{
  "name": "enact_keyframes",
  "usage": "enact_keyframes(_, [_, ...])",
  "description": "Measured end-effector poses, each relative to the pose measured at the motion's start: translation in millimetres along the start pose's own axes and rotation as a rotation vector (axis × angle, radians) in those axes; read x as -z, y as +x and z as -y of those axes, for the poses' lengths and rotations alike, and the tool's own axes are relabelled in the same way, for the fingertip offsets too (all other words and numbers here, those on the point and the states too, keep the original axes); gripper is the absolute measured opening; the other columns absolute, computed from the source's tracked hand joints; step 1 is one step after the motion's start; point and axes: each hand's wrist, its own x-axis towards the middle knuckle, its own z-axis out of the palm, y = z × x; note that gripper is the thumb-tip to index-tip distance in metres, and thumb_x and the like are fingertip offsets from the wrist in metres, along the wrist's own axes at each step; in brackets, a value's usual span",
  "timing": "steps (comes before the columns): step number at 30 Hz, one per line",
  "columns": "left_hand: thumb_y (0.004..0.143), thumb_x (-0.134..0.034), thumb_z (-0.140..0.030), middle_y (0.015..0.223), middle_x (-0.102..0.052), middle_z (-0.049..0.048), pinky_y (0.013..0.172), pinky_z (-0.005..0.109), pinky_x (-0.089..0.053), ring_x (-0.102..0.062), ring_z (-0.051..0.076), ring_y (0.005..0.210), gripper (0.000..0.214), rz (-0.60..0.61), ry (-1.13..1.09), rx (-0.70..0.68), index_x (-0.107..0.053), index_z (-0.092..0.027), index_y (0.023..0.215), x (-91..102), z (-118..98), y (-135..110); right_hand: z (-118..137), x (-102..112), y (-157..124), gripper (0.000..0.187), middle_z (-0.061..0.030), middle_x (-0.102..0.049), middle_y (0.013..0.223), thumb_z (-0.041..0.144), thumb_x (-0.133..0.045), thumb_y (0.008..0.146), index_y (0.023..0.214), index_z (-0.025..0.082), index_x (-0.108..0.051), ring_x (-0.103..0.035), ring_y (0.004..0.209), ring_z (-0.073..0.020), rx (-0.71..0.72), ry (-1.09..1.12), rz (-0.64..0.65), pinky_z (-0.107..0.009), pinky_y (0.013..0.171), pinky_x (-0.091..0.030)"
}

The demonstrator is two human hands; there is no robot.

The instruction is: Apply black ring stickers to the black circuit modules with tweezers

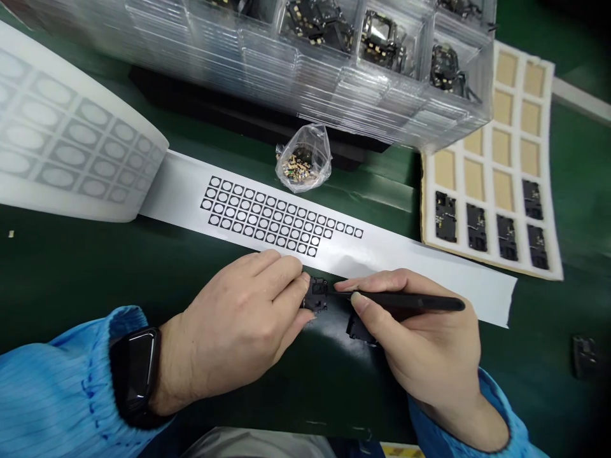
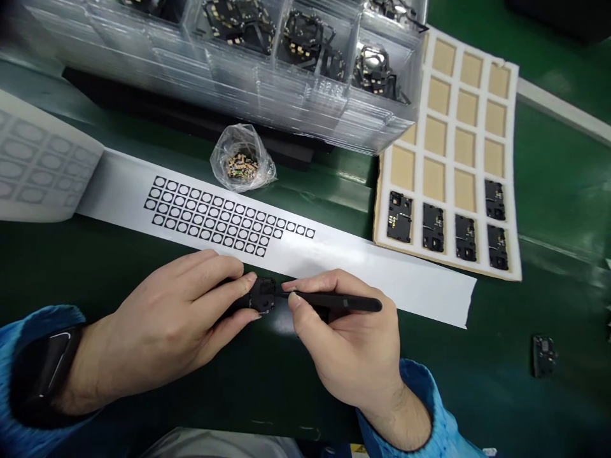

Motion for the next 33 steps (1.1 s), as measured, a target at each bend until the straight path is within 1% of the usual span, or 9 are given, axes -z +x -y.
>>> enact_keyframes(3, [0.1, -0.063, -0.016, 0.101, -0.065, 0.0128, 0.074, 0.044, -0.057, -0.059, 0.025, 0.089, 0.02, -0.002, -0.002, -0.001, -0.071, -0.003, 0.113, 0.1, 0.5, 0.0, 0.6, -1.1, 1.0, 0.005, -0.0025, -0.084, 0.09, 0.017, -0.079, 0.086, 0.086, 0.021, -0.078, -0.081, 0.082, -0.0181, 0.009, -0.005, 0.0, -0.02, 0.075, -0.066])
enact_keyframes(8, [0.1, -0.063, -0.016, 0.1, -0.065, 0.0127, 0.073, 0.044, -0.056, -0.058, 0.025, 0.087, 0.021, 0.0, 0.002, -0.004, -0.071, -0.003, 0.114, -0.1, 1.2, 0.1, 1.8, -1.0, 0.0, 0.005, -0.002, -0.084, 0.089, 0.017, -0.078, 0.087, 0.085, 0.022, -0.078, -0.081, 0.081, -0.0182, 0.033, -0.034, -0.003, -0.018, 0.068, -0.065])
enact_keyframes(14, [0.099, -0.064, -0.016, 0.101, -0.064, 0.0124, 0.074, 0.044, -0.056, -0.058, 0.024, 0.088, 0.021, 0.0, -0.005, -0.003, -0.071, -0.003, 0.114, -0.1, 0.3, -1.1, 1.0, -1.5, -1.0, 0.008, -0.0004, -0.084, 0.09, 0.015, -0.077, 0.087, 0.086, 0.023, -0.078, -0.082, 0.082, -0.0172, 0.045, -0.016, 0.001, -0.018, 0.071, -0.066])
enact_keyframes(21, [0.099, -0.065, -0.016, 0.101, -0.064, 0.0124, 0.074, 0.045, -0.058, -0.059, 0.025, 0.089, 0.021, -0.008, -0.016, 0.003, -0.07, -0.003, 0.115, -1.0, 0.7, -1.3, 1.6, -1.1, 0.3, 0.01, 0.0009, -0.084, 0.09, 0.014, -0.076, 0.087, 0.086, 0.024, -0.077, -0.081, 0.08, -0.0162, 0.049, -0.009, 0.014, -0.016, 0.068, -0.065])
enact_keyframes(24, [0.099, -0.065, -0.016, 0.102, -0.064, 0.013, 0.074, 0.044, -0.058, -0.06, 0.026, 0.092, 0.02, -0.016, -0.008, 0.004, -0.07, -0.003, 0.114, -1.0, 0.3, -0.8, 1.1, -0.6, -0.8, 0.01, 0.0012, -0.084, 0.091, 0.015, -0.076, 0.088, 0.087, 0.025, -0.077, -0.081, 0.082, -0.0165, 0.055, -0.011, 0.019, -0.017, 0.068, -0.065])
enact_keyframes(33, [0.098, -0.065, -0.014, 0.1, -0.063, 0.0111, 0.072, 0.043, -0.057, -0.057, 0.024, 0.088, 0.019, -0.015, -0.014, 0.006, -0.069, -0.004, 0.114, 0.5, -0.3, -0.6, -3.3, -1.2, -2.1, 0.011, 0.0008, -0.083, 0.094, 0.016, -0.078, 0.087, 0.09, 0.026, -0.077, -0.081, 0.085, -0.0178, 0.047, 0.013, 0.02, -0.02, 0.071, -0.065])
